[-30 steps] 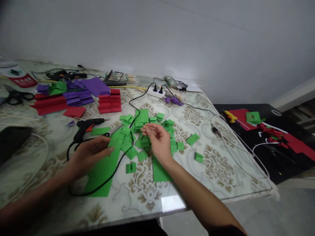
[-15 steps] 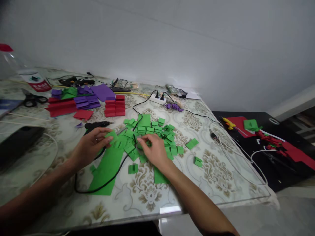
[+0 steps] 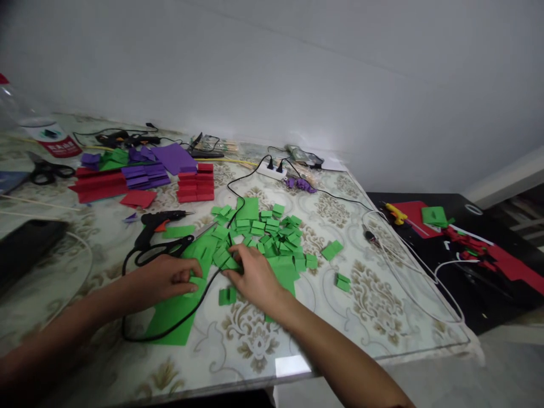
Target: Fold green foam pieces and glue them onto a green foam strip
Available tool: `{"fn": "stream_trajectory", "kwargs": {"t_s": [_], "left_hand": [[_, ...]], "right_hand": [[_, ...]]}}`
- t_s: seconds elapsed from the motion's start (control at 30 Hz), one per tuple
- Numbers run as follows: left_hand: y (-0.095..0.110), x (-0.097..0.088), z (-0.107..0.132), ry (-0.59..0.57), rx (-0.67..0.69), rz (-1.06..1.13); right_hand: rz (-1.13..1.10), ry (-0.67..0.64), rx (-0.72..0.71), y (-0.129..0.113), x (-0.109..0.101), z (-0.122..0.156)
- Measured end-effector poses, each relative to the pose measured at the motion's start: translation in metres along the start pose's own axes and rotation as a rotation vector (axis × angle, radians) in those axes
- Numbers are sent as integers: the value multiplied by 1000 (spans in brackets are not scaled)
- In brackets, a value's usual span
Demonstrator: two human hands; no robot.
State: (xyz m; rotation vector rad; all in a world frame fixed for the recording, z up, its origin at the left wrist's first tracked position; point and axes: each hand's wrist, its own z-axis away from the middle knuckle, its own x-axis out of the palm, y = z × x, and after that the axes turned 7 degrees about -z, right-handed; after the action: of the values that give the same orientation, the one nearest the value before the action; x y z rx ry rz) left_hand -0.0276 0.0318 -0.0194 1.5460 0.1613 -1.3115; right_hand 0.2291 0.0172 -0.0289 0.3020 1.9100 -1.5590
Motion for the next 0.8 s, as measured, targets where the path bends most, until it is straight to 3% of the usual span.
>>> {"fn": "stream_trajectory", "kwargs": {"t_s": [0.27,0.37,0.43,0.53,0.6,0.7,0.8], "left_hand": [[9,0,5,124,-42,-64],[12,-14,6,184,-92,-107],[11,-29,8,279,-195,-134],[6,-55,12,569,-474,-264],[1,-68,15,671,-638,-375],[-12,-79,18,603,-763,-444],[-25,-78,17,535,-808,-449]], "right_hand": [[-134,-23,-194,-5,-11,-3],[-178,17,-137,-7,-13,-4],[-270,63,-46,-7,-13,-6],[-486,114,50,-8,-15,-8],[-609,111,82,-11,-18,-8],[-732,136,144,-17,-23,-8],[-791,164,172,-17,-24,-9]]}}
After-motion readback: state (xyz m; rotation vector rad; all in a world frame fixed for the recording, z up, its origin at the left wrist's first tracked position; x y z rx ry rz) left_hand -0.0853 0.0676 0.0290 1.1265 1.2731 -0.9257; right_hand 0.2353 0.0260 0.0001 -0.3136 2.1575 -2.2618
